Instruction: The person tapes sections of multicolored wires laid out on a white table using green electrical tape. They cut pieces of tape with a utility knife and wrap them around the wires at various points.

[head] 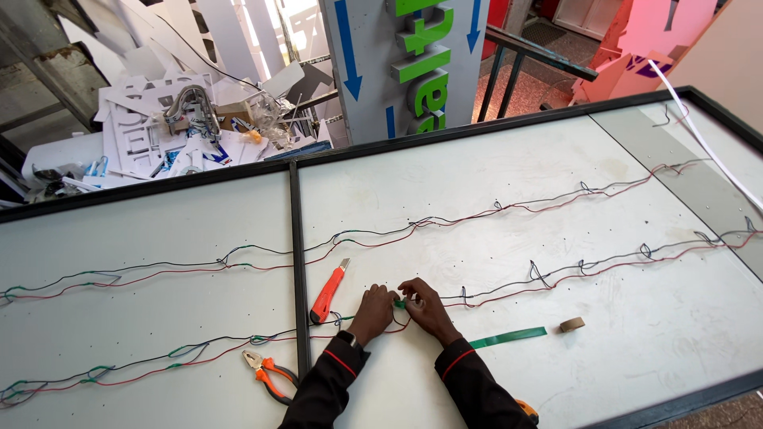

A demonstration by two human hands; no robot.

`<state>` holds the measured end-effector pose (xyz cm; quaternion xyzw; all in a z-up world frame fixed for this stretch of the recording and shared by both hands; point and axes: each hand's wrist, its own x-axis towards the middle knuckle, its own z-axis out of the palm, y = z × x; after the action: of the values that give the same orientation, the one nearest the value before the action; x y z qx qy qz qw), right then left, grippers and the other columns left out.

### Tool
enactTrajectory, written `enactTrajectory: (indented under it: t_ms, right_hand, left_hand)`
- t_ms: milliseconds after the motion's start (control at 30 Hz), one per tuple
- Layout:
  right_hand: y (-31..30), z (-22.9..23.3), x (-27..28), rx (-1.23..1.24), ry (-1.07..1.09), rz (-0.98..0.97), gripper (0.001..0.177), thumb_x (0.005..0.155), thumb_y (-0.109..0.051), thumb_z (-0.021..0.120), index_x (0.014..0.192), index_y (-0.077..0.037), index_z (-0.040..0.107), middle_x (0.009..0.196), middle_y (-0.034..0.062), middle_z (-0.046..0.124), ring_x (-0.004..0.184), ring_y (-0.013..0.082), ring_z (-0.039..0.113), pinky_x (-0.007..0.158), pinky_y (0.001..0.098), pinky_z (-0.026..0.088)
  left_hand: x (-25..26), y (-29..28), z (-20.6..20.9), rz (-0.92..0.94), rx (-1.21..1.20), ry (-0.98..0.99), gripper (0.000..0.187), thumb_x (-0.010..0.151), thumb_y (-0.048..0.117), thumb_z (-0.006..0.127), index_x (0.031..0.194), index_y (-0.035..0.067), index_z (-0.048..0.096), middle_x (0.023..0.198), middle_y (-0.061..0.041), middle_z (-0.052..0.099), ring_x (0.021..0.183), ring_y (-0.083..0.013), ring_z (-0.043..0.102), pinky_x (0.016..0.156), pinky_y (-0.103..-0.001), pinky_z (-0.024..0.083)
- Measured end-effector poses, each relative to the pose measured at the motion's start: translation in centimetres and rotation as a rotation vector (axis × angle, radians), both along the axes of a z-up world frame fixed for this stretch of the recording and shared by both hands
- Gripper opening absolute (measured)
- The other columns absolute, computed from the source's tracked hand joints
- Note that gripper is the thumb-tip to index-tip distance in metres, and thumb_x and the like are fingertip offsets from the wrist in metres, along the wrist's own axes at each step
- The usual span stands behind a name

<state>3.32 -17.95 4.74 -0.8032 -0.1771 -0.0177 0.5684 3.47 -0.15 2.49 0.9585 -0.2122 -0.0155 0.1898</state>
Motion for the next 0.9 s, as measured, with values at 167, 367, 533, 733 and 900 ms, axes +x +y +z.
enactTrajectory:
  t_ms: [167, 367, 533, 733, 900]
  right_hand:
    - [0.7, 0.4, -0.8, -0.182, -0.154, 0.059, 0.041, 0.089, 0.012, 0.058, 0.118, -0.014, 0.069, 0.115, 0.0111, 0.066, 0.103, 0.0367, 0.072, 0.090, 0.0529, 0.060]
    - [1.0, -0.4, -0.9, -0.373, -0.380, 0.062, 0.023, 0.096, -0.002, 0.077, 0.110, -0.020, 0.077, 0.119, 0.0045, 0.068, 0.107, 0.0304, 0.073, 0.092, 0.0453, 0.058]
    - [0.9, -1.1, -2.0, -0.257, -0.331, 0.018, 0.014, 0.102, -0.009, 0.081, 0.113, -0.016, 0.085, 0.121, 0.0103, 0.075, 0.110, 0.0367, 0.077, 0.093, 0.0482, 0.063]
    - [1.8, -0.5, -1.6, 0.019, 0.046, -0.187, 0.017, 0.101, -0.023, 0.084, 0.094, -0.010, 0.093, 0.084, 0.0002, 0.083, 0.079, 0.0096, 0.071, 0.072, 0.0284, 0.051]
    - [2.4, -0.5, -0.2, 0.047, 0.225, -0.317, 0.016, 0.097, -0.031, 0.092, 0.100, -0.015, 0.095, 0.066, 0.0080, 0.081, 0.056, 0.0151, 0.074, 0.063, 0.0321, 0.056]
  left_hand:
    - [2.4, 1.3, 0.1, -0.035, -0.307, 0.413, 0.023, 0.113, 0.018, 0.047, 0.106, 0.013, 0.068, 0.097, -0.016, 0.059, 0.102, -0.0346, 0.056, 0.098, -0.050, 0.047]
    - [2.8, 2.0, 0.8, 0.019, -0.581, 0.660, 0.031, 0.107, 0.024, 0.056, 0.076, 0.018, 0.053, 0.073, -0.004, 0.052, 0.078, -0.0207, 0.047, 0.077, -0.041, 0.041]
    - [0.8, 2.2, 0.2, -0.039, -0.517, 0.396, 0.029, 0.119, 0.022, 0.054, 0.107, 0.006, 0.074, 0.106, -0.022, 0.072, 0.108, -0.0422, 0.063, 0.100, -0.050, 0.051]
    - [-1.8, 1.6, -0.7, -0.058, -0.545, -0.009, 0.030, 0.109, 0.008, 0.051, 0.111, 0.018, 0.078, 0.103, 0.000, 0.074, 0.102, -0.0260, 0.056, 0.095, -0.043, 0.045]
    - [-3.0, 0.6, -0.9, -0.001, -0.175, -0.086, 0.024, 0.123, 0.022, 0.041, 0.120, 0.012, 0.062, 0.104, -0.007, 0.055, 0.106, -0.0282, 0.056, 0.093, -0.042, 0.048]
